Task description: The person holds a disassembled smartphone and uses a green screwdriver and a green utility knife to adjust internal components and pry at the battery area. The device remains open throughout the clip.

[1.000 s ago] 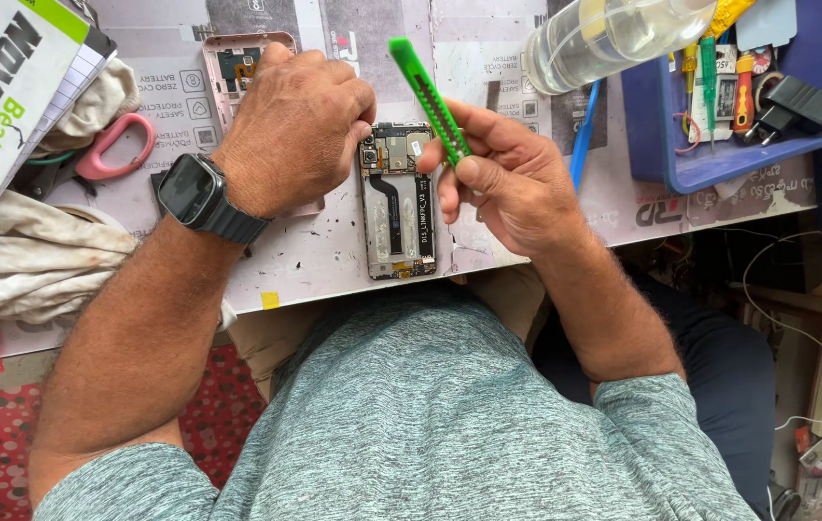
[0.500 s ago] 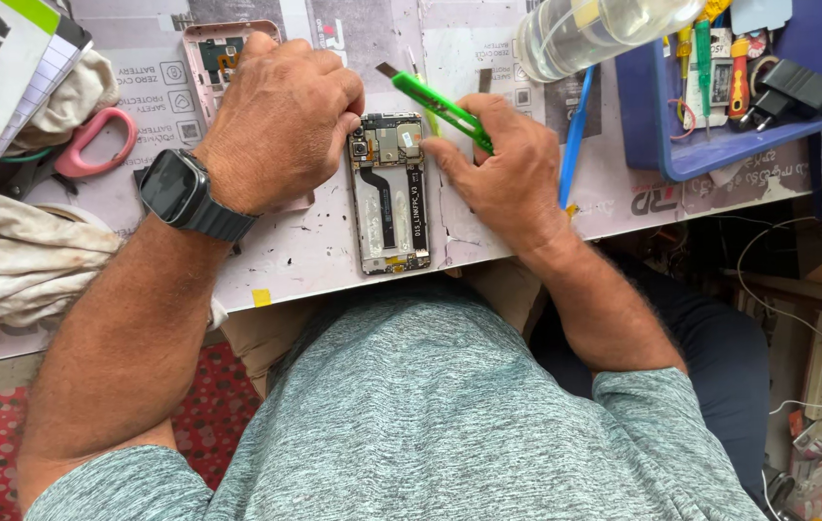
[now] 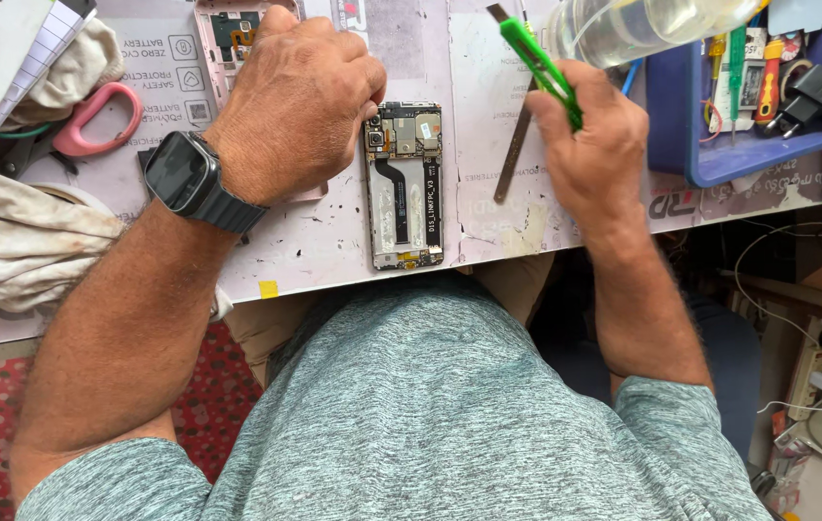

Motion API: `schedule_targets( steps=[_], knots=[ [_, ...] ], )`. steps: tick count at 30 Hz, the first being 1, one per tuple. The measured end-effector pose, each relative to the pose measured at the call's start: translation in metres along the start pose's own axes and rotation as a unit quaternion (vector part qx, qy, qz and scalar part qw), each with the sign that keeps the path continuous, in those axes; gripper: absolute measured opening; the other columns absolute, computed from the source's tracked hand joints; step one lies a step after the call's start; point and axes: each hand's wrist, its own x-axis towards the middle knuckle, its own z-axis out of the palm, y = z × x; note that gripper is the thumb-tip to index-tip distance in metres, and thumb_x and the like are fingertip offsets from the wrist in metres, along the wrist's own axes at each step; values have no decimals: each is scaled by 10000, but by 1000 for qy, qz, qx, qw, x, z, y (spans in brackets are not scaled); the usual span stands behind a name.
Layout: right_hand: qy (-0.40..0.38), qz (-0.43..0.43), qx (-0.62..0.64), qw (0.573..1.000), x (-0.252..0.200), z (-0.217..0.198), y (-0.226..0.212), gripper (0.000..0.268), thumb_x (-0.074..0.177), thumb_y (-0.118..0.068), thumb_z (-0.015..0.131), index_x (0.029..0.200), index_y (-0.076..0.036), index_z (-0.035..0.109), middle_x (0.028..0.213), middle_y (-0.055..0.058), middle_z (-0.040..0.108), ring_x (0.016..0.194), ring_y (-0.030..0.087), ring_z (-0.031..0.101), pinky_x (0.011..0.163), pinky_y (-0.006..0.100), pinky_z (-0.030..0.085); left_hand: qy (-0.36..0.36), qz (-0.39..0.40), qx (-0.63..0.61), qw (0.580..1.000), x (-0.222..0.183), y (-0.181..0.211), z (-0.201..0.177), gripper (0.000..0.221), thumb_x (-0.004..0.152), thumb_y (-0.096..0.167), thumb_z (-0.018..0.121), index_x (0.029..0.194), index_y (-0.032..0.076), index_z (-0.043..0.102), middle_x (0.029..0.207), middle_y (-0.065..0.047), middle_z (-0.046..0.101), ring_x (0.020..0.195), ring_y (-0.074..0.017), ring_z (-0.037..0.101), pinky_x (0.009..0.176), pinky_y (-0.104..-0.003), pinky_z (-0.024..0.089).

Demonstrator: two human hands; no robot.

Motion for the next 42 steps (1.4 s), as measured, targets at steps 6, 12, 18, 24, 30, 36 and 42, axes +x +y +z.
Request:
schedule_targets(
  steps=[6,12,18,24,30,36,42],
  knots=[
    [-38,183,512,838,9,-24,-23,450,1015,-148,712,1397,2,528,1166,162,729,877,202,745,496,263,624,14,12,-8,1000,-1,-2,-2,117,1043,176,719,955,107,752,974,-37,692,998,-244,621,1005,-458,385],
    [-93,27,629,772,26,-26,-21,492,956,-161,768,1372,29,585,1151,224,731,847,254,784,691,339,686,9,19,-12,1000,3,4,-17,500,790,476,875,1013,50,739,978,-96,665,997,-287,599,963,-468,385],
    [1,25,659,752,36,21,2,84,1005,-12,672,1026,59,712,808,144,755,612,164,743,506,259,603,-6,20,-18,1000,3,4,-16,526,761,482,918,1029,70,732,1036,-90,661,1070,-305,590,997,-486,381],
    [-123,119,515,840,43,25,-3,141,1069,35,652,1197,87,675,889,155,729,721,157,730,599,245,615,-20,10,-31,999,2,4,-18,487,767,435,914,1035,70,735,1025,-91,666,1056,-307,595,981,-490,378],
    [-94,93,554,822,34,20,0,71,1106,33,682,1151,86,676,913,155,714,740,189,736,624,286,654,-31,10,-37,999,2,3,-21,474,753,417,920,1016,69,735,1016,-91,666,1043,-299,602,979,-480,377],
    [-96,157,564,805,21,15,-2,93,1104,35,683,1184,76,660,940,154,711,784,191,749,689,297,668,-51,-2,-39,998,3,5,-22,486,767,407,922,1055,60,741,1004,-81,665,987,-272,594,967,-464,380],
    [-60,150,524,836,6,10,-16,161,1110,8,682,1248,66,623,959,163,719,851,212,763,737,307,682,-51,1,-51,997,6,5,-28,497,742,404,922,1048,62,730,1013,-77,661,999,-277,588,942,-466,376]
  ],
)
